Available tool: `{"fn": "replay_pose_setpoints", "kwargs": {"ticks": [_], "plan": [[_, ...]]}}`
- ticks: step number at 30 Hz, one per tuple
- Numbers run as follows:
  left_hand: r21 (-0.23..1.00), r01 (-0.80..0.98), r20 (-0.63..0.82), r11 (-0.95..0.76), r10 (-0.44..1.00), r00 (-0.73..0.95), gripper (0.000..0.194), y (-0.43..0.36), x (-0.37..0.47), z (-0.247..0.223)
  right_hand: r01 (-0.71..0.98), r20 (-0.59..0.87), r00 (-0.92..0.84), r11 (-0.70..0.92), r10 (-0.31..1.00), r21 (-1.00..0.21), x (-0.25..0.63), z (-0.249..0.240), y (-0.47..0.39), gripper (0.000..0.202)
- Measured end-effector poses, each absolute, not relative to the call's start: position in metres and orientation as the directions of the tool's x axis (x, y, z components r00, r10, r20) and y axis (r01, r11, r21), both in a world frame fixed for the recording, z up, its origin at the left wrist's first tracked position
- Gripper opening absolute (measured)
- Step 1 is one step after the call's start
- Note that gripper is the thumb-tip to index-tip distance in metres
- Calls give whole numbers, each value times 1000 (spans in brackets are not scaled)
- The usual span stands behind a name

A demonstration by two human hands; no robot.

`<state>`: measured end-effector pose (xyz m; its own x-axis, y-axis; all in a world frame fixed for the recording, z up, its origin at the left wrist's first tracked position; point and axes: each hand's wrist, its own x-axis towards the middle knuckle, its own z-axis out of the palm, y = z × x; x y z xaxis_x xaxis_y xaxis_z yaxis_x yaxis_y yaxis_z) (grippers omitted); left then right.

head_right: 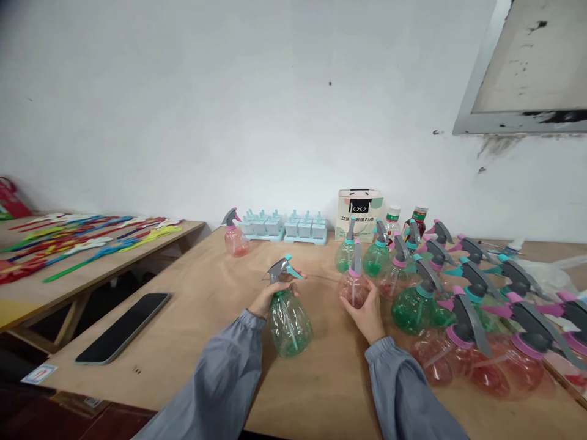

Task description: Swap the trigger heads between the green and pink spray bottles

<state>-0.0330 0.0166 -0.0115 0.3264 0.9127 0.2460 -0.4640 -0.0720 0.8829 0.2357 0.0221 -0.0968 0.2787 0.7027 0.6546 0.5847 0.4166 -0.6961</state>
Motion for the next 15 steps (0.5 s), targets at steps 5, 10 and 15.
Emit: {"fn": "replay_pose_setpoints", "kwargs": {"ticks": [5,10,15], "plan": [[855,-518,225,-30,921,318,42,19,-33,-13,660,653,227,379,722,-648,228,-101,14,85],[881,-470,253,-60,898,360,44,16,-34,-12,549,624,233,429,746,-718,225,-103,11,84],[909,-409,287,-83,836,468,48,12,-31,-11,428,561,190,447,805,-786,227,-107,9,83]]}}
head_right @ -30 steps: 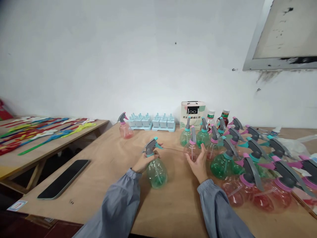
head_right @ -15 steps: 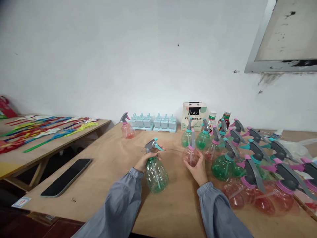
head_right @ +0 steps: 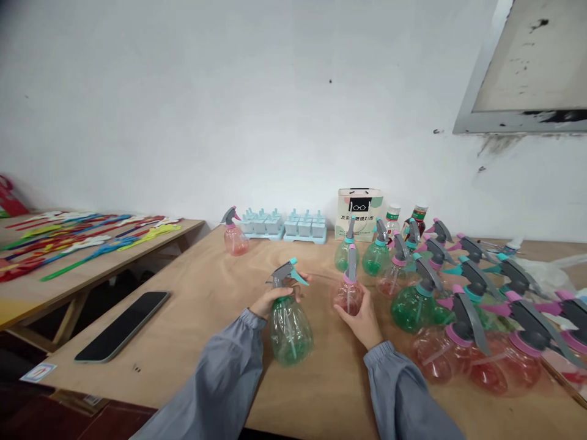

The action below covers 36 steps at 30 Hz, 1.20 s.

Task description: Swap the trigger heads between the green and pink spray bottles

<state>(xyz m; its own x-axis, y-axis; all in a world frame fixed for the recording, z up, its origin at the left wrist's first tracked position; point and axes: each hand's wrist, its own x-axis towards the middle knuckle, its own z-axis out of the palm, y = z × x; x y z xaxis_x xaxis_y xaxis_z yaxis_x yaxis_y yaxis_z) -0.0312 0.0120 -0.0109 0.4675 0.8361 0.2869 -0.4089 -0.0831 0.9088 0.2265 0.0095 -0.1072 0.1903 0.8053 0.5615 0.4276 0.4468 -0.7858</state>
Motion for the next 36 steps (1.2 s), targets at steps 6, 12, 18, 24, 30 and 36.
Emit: {"fn": "replay_pose_setpoints", "kwargs": {"ticks": [6,12,18,24,30,36], "plan": [[896,-433,285,-97,873,395,32,9,-26,-12,433,545,174,433,820,-790,228,-105,9,83],[881,-460,294,-112,891,347,27,4,-22,-9,450,540,160,426,826,-785,229,-102,7,82],[881,-450,344,-145,850,399,43,3,-19,-6,439,556,139,452,820,-777,230,-103,7,81],[877,-471,290,-94,885,364,26,5,-21,-11,438,534,137,432,834,-788,230,-102,7,82],[860,-498,333,-115,866,373,30,5,-22,-7,410,531,130,443,837,-798,229,-101,7,81],[861,-502,327,-77,841,430,49,3,-18,-5,435,537,140,436,832,-788,230,-101,7,83]]}}
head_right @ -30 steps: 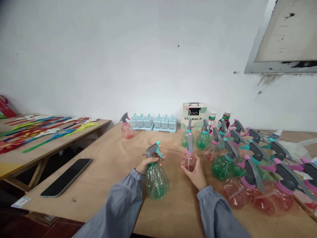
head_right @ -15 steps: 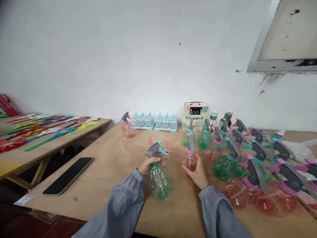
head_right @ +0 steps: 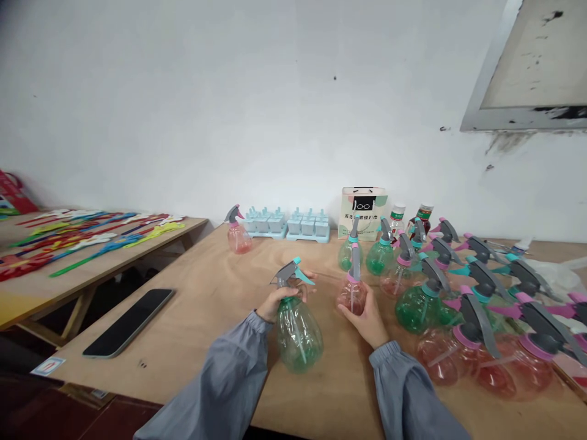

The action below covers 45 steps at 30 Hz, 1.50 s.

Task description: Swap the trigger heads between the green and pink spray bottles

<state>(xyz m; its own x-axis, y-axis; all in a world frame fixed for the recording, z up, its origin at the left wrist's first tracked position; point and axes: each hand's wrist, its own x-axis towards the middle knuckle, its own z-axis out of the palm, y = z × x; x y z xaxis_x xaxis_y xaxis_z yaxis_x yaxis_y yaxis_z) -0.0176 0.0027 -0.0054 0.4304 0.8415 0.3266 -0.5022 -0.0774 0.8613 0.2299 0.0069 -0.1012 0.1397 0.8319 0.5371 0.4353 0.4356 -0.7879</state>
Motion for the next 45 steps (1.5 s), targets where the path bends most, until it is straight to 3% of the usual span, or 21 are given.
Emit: {"fn": "replay_pose_setpoints", "kwargs": {"ticks": [9,20,24,28,32,40,45], "plan": [[862,-502,329,-68,829,452,17,6,-20,-15,408,507,122,423,853,-809,231,-102,6,84],[869,-481,348,-118,836,424,38,2,-16,-11,384,515,112,441,850,-811,230,-101,6,81],[874,-468,355,-129,827,436,26,5,-18,-12,405,506,119,423,854,-810,231,-101,6,83],[834,-501,436,-233,834,339,15,5,-19,-11,398,495,122,414,861,-819,231,-101,6,83],[819,-531,443,-215,826,348,32,2,-19,-11,379,492,100,424,865,-823,231,-103,7,82],[890,-360,426,-280,792,438,25,-2,-18,-11,392,502,101,429,859,-813,231,-102,6,81],[896,-181,444,-406,803,397,42,-9,-33,7,379,493,100,425,864,-822,230,-101,6,81]]}}
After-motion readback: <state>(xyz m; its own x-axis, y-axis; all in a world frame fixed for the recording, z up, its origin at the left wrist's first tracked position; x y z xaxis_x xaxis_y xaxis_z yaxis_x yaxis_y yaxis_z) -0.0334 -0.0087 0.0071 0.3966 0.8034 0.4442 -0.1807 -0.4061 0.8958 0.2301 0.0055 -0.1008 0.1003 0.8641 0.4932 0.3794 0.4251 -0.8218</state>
